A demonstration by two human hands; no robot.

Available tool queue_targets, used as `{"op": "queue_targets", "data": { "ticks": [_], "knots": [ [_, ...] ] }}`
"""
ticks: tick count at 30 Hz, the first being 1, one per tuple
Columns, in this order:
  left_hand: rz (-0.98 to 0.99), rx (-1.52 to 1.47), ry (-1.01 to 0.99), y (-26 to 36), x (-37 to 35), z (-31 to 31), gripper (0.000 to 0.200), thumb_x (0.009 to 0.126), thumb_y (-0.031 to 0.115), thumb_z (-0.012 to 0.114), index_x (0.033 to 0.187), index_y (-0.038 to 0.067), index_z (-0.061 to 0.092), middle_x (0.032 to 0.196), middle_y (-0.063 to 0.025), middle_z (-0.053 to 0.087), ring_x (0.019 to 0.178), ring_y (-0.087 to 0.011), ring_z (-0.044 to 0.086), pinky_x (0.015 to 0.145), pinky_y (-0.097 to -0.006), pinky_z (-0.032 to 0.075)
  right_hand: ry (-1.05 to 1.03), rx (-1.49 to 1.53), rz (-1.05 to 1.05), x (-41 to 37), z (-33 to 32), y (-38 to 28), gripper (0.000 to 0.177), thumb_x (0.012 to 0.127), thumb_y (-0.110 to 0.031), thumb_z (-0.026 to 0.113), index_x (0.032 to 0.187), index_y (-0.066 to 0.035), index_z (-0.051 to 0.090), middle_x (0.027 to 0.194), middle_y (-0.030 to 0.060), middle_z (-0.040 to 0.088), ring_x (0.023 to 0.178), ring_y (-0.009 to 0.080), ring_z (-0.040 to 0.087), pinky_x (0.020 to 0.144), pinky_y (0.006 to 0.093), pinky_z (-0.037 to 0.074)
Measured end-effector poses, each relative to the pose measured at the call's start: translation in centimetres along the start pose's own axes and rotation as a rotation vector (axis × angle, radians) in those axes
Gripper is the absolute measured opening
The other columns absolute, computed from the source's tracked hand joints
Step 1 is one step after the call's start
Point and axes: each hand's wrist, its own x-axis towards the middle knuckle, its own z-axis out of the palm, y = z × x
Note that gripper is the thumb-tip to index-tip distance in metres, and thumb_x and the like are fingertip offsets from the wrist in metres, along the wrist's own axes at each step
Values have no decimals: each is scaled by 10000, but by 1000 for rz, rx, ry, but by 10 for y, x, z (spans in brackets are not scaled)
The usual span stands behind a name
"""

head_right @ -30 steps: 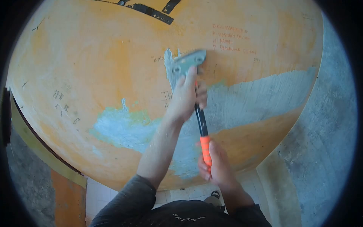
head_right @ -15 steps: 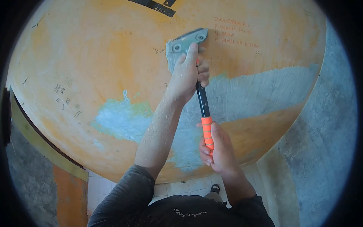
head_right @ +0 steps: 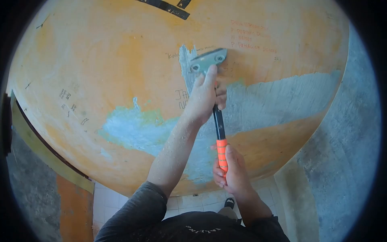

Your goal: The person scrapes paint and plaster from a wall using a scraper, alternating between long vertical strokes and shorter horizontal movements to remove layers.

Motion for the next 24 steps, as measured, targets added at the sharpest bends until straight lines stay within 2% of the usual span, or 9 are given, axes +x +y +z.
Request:
{"op": "queue_targets", "data": {
  "ticks": [4, 7, 9, 13, 16, 18, 24],
  "knots": [
    [37, -18, -69, 15, 17, 1, 338, 1017, 434, 475, 1007, 121, 349, 631, 27, 345, 484, -83, 366, 444, -268, 356, -28, -31, -35, 9, 4, -16, 495, 1050, -474, 305, 1233, -56, 496, 551, -5, 388, 354, 75, 318, 339, 248, 292],
    [28, 0, 44, 0, 3, 0, 347, 1015, 445, 472, 999, 117, 360, 630, 29, 344, 488, -82, 364, 455, -267, 354, 28, -43, -29, 5, -1, -4, 501, 1049, -480, 299, 1233, -58, 496, 551, -3, 389, 356, 72, 317, 342, 247, 297],
    [40, 18, 31, 2, 4, -1, 355, 1013, 450, 474, 980, 113, 367, 631, 27, 347, 490, -82, 367, 457, -267, 355, -40, 14, 27, 0, -5, -3, 504, 1049, -485, 295, 1235, -61, 496, 553, -3, 391, 359, 70, 315, 346, 244, 299],
    [65, 28, -28, 18, 20, 2, 369, 1011, 452, 477, 940, 102, 382, 634, 19, 350, 492, -87, 374, 460, -268, 361, -26, -25, -11, 14, 2, -18, 504, 1046, -488, 303, 1237, -64, 496, 552, -2, 390, 359, 68, 312, 346, 241, 299],
    [28, 25, 39, 11, 7, 4, 375, 1012, 448, 475, 940, 92, 383, 631, 21, 343, 489, -94, 374, 463, -269, 365, -6, -23, -26, 6, 6, -14, 504, 1044, -491, 314, 1241, -64, 495, 551, -3, 388, 356, 69, 312, 344, 241, 297],
    [-26, 25, 52, 1, 1, -1, 387, 1009, 455, 476, 929, 92, 371, 628, 18, 360, 484, -102, 383, 452, -274, 381, 13, 48, 55, -3, 3, -4, 510, 1042, -492, 321, 1243, -56, 492, 551, -3, 389, 356, 70, 319, 344, 243, 300],
    [102, 46, 1, 30, 21, 4, 388, 1005, 454, 491, 901, 108, 350, 633, 26, 357, 487, -87, 380, 452, -267, 359, -9, -51, -117, 22, 20, -23, 517, 1041, -489, 330, 1246, -43, 493, 552, -3, 392, 352, 75, 326, 340, 248, 303]
  ]
}}
